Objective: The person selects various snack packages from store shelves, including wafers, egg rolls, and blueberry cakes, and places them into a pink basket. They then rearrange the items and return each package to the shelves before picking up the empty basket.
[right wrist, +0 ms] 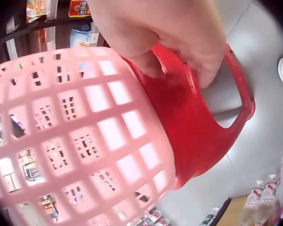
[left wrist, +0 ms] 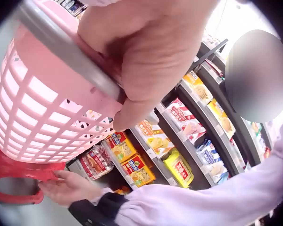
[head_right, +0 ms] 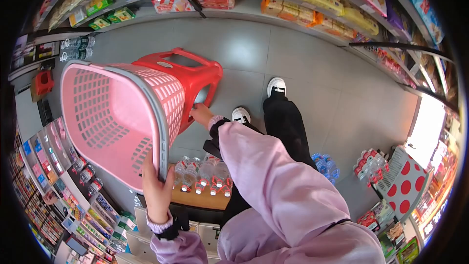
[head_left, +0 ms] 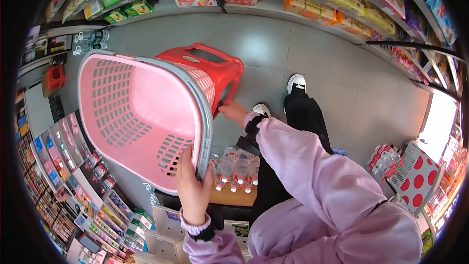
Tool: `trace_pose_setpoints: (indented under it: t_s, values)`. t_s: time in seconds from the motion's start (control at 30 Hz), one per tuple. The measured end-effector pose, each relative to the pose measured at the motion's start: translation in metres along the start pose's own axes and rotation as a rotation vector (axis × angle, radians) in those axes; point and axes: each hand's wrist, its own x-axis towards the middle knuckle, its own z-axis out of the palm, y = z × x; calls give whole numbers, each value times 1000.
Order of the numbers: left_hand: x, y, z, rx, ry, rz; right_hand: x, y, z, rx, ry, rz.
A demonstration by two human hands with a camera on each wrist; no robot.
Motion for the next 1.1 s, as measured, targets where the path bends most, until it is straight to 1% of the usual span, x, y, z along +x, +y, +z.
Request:
trace_pose_setpoints:
  t_s: [0.03, 0.07, 0.17, 0.2, 0.3, 0.37, 0.4, 0.47, 0.53, 0.57, 0.6, 0.7, 0.73, 0.83, 0.87, 0.97, 1.0, 1.1]
  values:
    - [-2, -3, 3, 0, 44, 4, 23, 15, 6, 44, 68, 16]
    - [-3, -4, 4, 15, 43, -3, 40, 28, 12, 94, 133, 38]
    - [-6, -8, 12, 41, 59, -39, 65, 35, 17, 384, 185, 85]
    - [-7, -10, 14, 42, 72, -56, 76, 41, 22, 509, 186, 11]
    - [-8, -12, 14, 27, 64, -102, 84, 48, 27, 795, 135, 71]
    - [-8, -11, 13, 9, 66, -84, 75, 47, 21, 920, 52, 75]
    - [-7, -8, 11, -17, 25, -114, 72, 44, 15, 980, 9, 70]
    - [-6, 0, 5, -63, -55, -179, 67, 36, 6, 982, 36, 70]
    - [-1, 16, 3, -4, -35, -20, 40, 13, -9, 981, 48, 70]
    - [0, 27, 3, 20, -24, 63, 38, 14, -20, 989, 34, 70]
    - [-1, 41, 0, 12, -33, 89, 37, 15, -33, 996, 20, 69]
    - [-4, 59, -4, 119, -183, 236, 20, 8, -81, 947, -22, 52]
    - [-10, 63, 2, 192, -127, 278, 12, 4, -97, 928, -25, 54]
    - [-16, 87, 12, 193, -128, 428, -11, 6, -146, 933, -39, 11]
    - [-17, 99, 14, 187, -169, 425, -21, 7, -161, 935, -34, 7]
    - [-14, 137, 36, 158, -325, 532, -47, 15, -210, 960, -12, -42]
    - [-20, 150, 47, 141, -356, 474, -57, 20, -227, 963, 14, -55]
    - [-25, 186, 83, 70, -388, 552, -84, 35, -280, 957, 66, -126]
